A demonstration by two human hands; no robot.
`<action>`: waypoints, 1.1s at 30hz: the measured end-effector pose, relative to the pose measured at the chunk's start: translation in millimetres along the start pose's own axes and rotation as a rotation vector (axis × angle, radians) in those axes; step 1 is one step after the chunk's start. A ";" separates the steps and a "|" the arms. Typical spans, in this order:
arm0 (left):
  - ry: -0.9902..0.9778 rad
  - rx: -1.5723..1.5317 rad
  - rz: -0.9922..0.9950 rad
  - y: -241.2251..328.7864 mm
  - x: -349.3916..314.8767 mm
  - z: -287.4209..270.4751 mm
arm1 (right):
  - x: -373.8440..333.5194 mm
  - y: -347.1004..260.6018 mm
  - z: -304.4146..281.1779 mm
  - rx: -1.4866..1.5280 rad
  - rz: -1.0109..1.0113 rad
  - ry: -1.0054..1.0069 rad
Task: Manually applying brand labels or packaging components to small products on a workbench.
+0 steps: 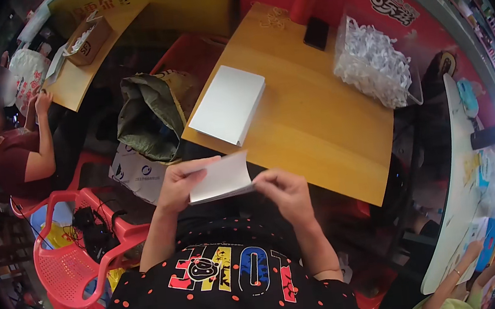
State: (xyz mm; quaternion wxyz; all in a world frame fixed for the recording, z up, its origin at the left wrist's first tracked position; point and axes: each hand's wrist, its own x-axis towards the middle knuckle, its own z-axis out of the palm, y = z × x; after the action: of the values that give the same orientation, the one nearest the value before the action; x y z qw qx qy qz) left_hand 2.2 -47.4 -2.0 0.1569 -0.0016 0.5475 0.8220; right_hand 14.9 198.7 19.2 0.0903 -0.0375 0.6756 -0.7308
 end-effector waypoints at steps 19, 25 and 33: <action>0.289 0.114 -0.094 -9.7 -13.0 5.4 | 30.1 39.1 -8.9 -0.132 -0.263 0.170; 0.119 -0.163 -0.306 -20.7 -8.2 0.1 | 30.3 44.0 -7.2 0.064 -0.077 0.078; 0.091 0.083 -0.149 -32.8 -6.8 8.3 | 33.5 55.4 -5.3 0.154 -0.030 0.166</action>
State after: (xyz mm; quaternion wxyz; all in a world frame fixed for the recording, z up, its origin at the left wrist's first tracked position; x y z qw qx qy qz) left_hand 18.7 -30.1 -27.0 0.1925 -0.0730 0.5858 0.7838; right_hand -14.4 193.8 -38.6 0.0259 0.0201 0.6221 -0.7823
